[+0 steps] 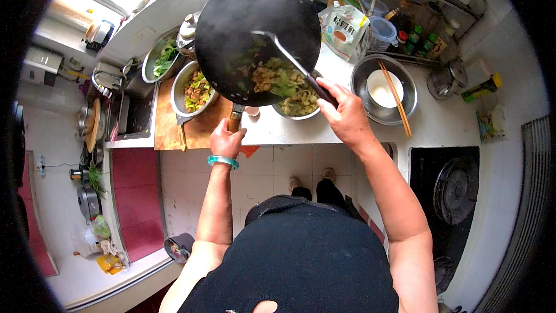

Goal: The person stir-fries vegetables and eggs in a wok, adds a liquid from a bowl, and seasons the mixture with a powder from a packet. The cooked food is then transferred into a metal bowl.

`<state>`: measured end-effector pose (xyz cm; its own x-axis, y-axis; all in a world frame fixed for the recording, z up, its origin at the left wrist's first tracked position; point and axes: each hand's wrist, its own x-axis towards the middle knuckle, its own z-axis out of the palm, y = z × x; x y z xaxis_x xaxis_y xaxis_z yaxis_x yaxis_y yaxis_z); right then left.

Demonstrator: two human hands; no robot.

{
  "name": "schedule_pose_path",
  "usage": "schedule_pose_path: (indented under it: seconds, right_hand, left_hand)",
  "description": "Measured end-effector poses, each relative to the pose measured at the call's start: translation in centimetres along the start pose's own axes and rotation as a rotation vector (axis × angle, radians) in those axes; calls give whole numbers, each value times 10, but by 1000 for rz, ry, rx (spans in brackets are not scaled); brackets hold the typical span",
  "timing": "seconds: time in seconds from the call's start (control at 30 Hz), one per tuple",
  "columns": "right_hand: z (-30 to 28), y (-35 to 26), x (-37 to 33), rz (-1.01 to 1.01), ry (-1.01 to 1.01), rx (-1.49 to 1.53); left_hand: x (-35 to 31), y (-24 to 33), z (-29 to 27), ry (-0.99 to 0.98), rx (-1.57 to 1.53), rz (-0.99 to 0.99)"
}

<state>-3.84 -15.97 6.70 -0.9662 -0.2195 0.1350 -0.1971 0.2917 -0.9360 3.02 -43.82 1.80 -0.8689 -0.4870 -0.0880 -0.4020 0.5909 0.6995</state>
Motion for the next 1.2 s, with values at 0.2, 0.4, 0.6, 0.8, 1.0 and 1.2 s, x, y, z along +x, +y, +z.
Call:
schedule_pose_path:
  seconds: [0.2, 0.4, 0.6, 0.8, 1.0, 1.2]
  right_hand:
    - [-19, -13, -10, -195, -229, -329]
    - [-62, -23, -6, -247, -284, -720]
    - [-79, -40, -7, -172, -204, -675]
    - [-68, -22, -18, -77, -157, -563]
    - [-65, -10, -42, -18, -150, -565]
    - [-66, -6, -72, 34, -93, -508]
  left_hand:
    - [4, -7, 4, -3, -94, 14]
    - [6, -6, 0, -12, -10, -12]
    - [7, -17, 3, 20, -13, 29]
    - [5, -14, 2, 60, 72, 78]
    - [3, -4, 5, 76, 104, 111]
    - [9, -9, 5, 108, 68, 124]
